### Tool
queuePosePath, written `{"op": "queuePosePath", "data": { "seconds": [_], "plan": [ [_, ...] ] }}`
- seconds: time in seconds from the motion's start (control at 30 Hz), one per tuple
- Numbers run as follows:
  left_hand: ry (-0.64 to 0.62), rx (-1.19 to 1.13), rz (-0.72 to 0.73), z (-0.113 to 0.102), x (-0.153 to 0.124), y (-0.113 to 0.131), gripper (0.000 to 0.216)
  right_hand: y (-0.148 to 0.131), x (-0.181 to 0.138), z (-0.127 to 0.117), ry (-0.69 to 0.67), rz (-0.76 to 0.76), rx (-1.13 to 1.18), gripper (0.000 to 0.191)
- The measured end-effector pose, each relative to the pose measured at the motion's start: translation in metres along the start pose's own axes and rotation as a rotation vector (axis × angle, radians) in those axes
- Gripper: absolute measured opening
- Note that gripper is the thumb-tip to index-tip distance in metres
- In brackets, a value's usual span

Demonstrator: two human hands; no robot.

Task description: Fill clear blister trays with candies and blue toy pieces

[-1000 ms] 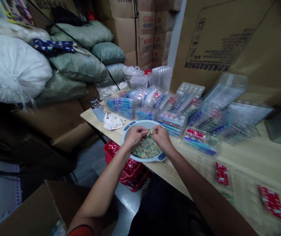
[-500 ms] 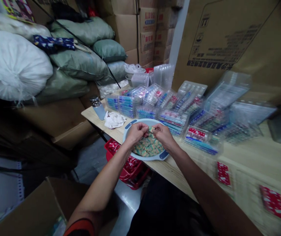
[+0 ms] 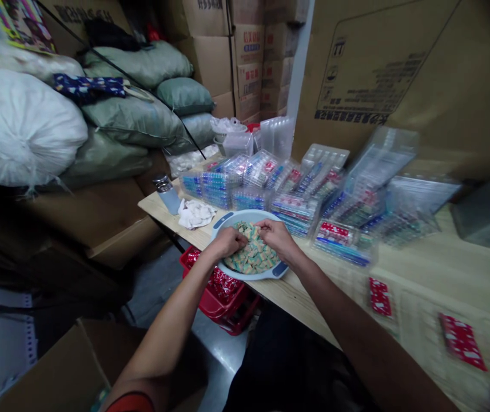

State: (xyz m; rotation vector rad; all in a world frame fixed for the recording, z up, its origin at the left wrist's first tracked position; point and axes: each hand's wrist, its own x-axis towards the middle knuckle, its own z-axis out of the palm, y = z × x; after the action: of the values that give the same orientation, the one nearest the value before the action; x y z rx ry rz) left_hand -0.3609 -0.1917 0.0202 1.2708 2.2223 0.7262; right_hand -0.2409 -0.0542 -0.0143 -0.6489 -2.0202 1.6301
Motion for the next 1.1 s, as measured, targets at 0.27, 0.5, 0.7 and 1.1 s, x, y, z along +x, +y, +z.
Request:
{"op": "queuePosePath", "data": {
  "seconds": [0.27,0.5,0.7,1.1],
  "plan": [
    [0.199,-0.686,0.037,0.002,-0.009,0.042,0.028,-0.013,-0.016,-0.008,0.122,-0.182,-0.066,0.041],
    [0.244,-0.669,0.137,0.021,0.005,0.094,0.039,-0.019,-0.032,-0.043,0.243,-0.11,0.059,0.039],
    [0.098,-0.642,0.248,0.071,0.026,0.163,0.044,-0.01,-0.071,-0.124,0.379,-0.121,0.113,0.034],
    [-0.6,-0.389,0.455,0.238,0.005,0.281,0.018,0.033,-0.283,-0.299,0.826,0.048,0.001,0.032]
  ]
}}
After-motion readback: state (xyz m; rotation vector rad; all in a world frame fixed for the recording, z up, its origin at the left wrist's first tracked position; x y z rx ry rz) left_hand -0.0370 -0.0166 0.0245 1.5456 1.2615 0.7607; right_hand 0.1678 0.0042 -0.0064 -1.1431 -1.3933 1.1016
